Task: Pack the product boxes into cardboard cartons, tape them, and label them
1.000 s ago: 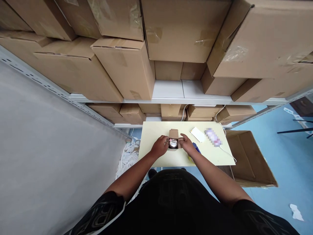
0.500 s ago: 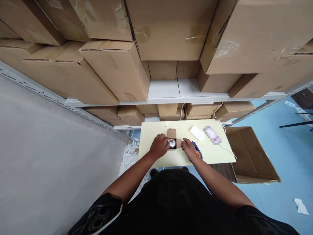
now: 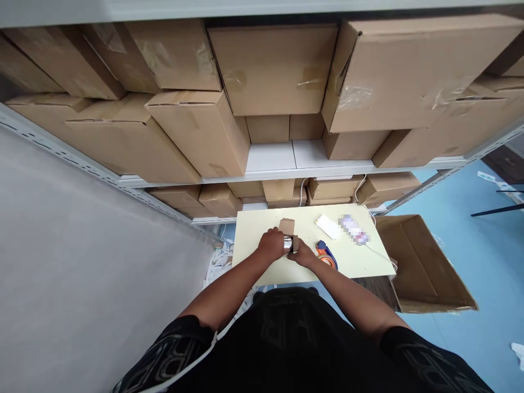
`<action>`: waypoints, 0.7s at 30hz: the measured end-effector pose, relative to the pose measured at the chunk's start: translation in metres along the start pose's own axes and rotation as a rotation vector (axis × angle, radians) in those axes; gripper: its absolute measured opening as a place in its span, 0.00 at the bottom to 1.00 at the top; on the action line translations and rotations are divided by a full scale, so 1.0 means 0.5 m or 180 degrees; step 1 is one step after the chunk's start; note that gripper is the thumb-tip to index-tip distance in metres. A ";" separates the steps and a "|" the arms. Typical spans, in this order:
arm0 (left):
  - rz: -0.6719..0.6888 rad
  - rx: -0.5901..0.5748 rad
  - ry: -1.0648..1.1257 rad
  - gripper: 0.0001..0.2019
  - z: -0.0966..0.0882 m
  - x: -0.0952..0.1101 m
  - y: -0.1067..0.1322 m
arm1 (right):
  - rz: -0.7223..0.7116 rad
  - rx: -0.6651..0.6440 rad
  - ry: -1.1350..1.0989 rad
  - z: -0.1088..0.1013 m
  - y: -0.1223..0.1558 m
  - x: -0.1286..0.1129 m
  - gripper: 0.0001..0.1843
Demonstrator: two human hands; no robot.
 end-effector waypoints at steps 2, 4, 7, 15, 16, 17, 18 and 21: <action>-0.0187 -0.0150 -0.0038 0.26 -0.001 0.003 -0.010 | -0.0075 -0.0072 0.0096 0.006 -0.008 -0.009 0.35; -0.0344 -0.0252 -0.0113 0.29 -0.001 0.007 -0.019 | -0.0049 -0.0047 0.0261 0.003 -0.010 -0.010 0.34; -0.0462 -0.0238 -0.0200 0.28 -0.002 0.014 -0.028 | 0.0053 -0.0045 0.0515 -0.003 -0.012 -0.006 0.33; -0.0483 0.0197 0.0091 0.21 -0.017 0.011 -0.019 | -0.0025 -0.0190 0.0825 -0.008 -0.025 -0.006 0.33; -0.0446 0.0284 0.0169 0.20 -0.021 0.012 -0.015 | -0.0034 -0.0210 0.0833 -0.008 -0.026 -0.006 0.34; -0.0425 0.0369 0.0257 0.20 -0.027 0.013 -0.011 | -0.0034 -0.0224 0.0831 -0.008 -0.027 -0.005 0.34; -0.0424 0.0460 0.0349 0.20 -0.033 0.012 -0.006 | -0.0018 -0.0230 0.0831 -0.008 -0.028 -0.004 0.35; -0.0428 0.0815 0.0612 0.21 -0.068 0.008 0.018 | 0.0078 -0.0225 0.0860 -0.013 -0.031 -0.002 0.35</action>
Point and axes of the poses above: each hand's wrist, its own y-axis away from the middle knuckle, its own z-axis out of the palm, x = y × z, the point moved 10 cm from there along -y, towards the middle knuckle, and after that the axes turned 5 degrees about -z, right-handed, at the moved point
